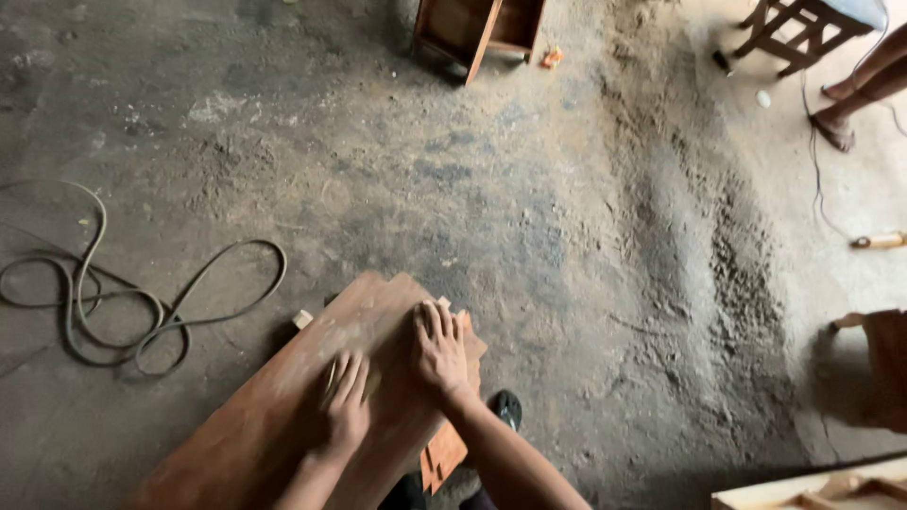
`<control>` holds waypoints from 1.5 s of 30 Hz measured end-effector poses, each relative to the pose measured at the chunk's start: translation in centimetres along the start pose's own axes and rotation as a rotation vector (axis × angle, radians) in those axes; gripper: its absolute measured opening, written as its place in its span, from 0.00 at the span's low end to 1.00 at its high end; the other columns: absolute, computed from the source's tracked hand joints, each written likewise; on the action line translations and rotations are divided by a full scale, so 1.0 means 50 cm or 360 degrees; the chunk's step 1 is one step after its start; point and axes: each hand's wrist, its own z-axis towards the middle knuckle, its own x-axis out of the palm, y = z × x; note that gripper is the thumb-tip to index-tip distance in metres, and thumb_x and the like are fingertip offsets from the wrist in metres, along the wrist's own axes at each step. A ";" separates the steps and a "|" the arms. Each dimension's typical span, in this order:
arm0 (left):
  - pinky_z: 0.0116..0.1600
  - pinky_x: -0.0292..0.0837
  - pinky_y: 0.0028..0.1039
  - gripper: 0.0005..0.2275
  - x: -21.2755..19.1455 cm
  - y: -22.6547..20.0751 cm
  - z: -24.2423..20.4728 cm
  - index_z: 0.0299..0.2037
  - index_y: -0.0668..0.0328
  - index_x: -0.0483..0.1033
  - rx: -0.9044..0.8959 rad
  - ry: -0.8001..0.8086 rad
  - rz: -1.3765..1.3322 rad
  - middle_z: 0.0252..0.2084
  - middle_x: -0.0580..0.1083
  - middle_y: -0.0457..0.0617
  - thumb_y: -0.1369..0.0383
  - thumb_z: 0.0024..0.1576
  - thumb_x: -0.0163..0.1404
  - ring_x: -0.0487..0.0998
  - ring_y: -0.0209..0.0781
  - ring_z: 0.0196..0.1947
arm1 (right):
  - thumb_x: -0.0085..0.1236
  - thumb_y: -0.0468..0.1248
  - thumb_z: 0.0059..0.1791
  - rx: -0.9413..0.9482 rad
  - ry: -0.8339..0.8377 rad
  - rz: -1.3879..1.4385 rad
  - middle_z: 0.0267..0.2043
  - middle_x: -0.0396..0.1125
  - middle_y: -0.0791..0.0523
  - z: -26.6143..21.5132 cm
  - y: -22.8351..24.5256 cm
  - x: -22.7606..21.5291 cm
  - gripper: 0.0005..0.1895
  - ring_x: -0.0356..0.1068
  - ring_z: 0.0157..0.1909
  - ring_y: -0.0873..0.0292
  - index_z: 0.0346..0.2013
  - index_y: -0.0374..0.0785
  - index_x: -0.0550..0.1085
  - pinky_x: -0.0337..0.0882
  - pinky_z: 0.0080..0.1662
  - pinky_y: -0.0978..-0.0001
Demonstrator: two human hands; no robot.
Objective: The person sands wooden boards by hand using a piece of sandpaper, turning the boards over to sand both sides and the edges.
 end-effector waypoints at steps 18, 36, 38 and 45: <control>0.70 0.58 0.51 0.20 0.082 0.000 0.083 0.58 0.78 0.73 0.0024 -0.0142 -0.0023 0.62 0.71 0.69 0.80 0.53 0.46 0.66 0.72 0.65 | 0.52 0.39 0.46 0.0078 0.0102 0.0000 0.70 0.55 0.46 0.009 0.022 -0.032 0.32 0.49 0.74 0.42 0.65 0.35 0.66 0.46 0.69 0.41; 0.74 0.61 0.47 0.17 -0.092 0.045 0.037 0.62 0.72 0.74 0.0228 0.0221 -0.0264 0.67 0.70 0.63 0.73 0.63 0.50 0.68 0.62 0.69 | 0.47 0.36 0.49 0.0136 0.0197 -0.0054 0.71 0.57 0.48 -0.010 0.042 -0.055 0.28 0.51 0.74 0.42 0.65 0.36 0.67 0.49 0.70 0.44; 0.72 0.59 0.51 0.18 -0.228 0.071 -0.059 0.60 0.76 0.72 0.0233 0.0303 -0.0193 0.66 0.68 0.68 0.72 0.61 0.50 0.66 0.66 0.69 | 0.46 0.36 0.49 0.0137 0.0155 -0.0111 0.71 0.57 0.48 0.031 0.032 -0.045 0.28 0.51 0.75 0.42 0.66 0.37 0.67 0.49 0.71 0.45; 0.76 0.60 0.48 0.11 0.000 0.075 0.032 0.51 0.50 0.80 -0.0146 -0.0433 0.0167 0.61 0.75 0.57 0.76 0.61 0.52 0.71 0.59 0.68 | 0.46 0.35 0.50 0.0171 0.0215 -0.0115 0.72 0.56 0.48 0.020 0.048 -0.057 0.28 0.49 0.76 0.44 0.66 0.35 0.66 0.49 0.71 0.45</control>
